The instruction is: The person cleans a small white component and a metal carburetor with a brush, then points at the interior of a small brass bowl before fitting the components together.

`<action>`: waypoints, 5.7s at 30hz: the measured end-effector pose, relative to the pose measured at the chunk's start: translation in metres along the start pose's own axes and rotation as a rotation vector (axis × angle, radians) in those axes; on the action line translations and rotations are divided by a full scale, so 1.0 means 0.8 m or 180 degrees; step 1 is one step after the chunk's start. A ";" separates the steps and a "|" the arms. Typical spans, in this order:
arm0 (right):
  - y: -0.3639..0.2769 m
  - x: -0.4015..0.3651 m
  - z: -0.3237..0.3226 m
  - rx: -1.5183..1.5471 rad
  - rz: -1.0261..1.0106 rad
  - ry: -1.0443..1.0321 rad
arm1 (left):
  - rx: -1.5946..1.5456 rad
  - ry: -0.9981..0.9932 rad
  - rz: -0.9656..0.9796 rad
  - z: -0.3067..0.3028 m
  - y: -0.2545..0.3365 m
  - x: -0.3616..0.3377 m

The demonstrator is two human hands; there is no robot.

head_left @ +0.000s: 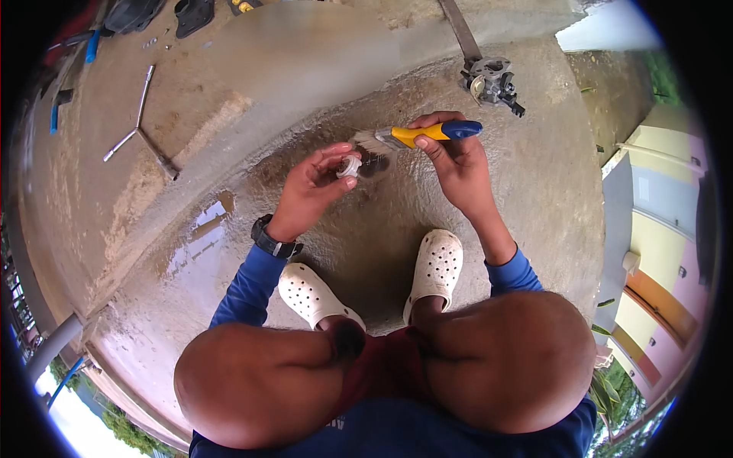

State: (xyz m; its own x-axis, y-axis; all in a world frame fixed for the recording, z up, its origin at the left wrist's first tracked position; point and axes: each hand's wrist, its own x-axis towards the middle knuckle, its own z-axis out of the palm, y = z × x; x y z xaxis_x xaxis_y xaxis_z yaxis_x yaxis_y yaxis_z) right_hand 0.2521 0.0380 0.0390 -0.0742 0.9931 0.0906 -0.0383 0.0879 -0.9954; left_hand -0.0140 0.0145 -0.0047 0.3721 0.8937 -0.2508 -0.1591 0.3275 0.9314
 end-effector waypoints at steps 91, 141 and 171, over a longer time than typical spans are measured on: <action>-0.034 -0.008 0.025 -0.1408 -0.0762 -0.0684 | 0.2822 0.0636 0.0975 0.016 0.026 0.005; -0.052 -0.014 0.041 -0.1152 -0.0201 -0.0109 | 0.2023 0.0611 0.0062 0.036 0.033 0.022; -0.027 -0.013 0.035 -0.0039 0.0223 0.0315 | -0.1101 0.0287 -0.0333 0.022 -0.011 0.022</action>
State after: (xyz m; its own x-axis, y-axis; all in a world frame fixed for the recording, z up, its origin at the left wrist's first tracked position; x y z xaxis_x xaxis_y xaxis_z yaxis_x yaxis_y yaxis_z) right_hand 0.2259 0.0234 0.0604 0.0225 0.9996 0.0179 -0.0242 0.0184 -0.9995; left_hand 0.0099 0.0219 -0.0125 0.3230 0.8682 -0.3766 -0.4297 0.4891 0.7590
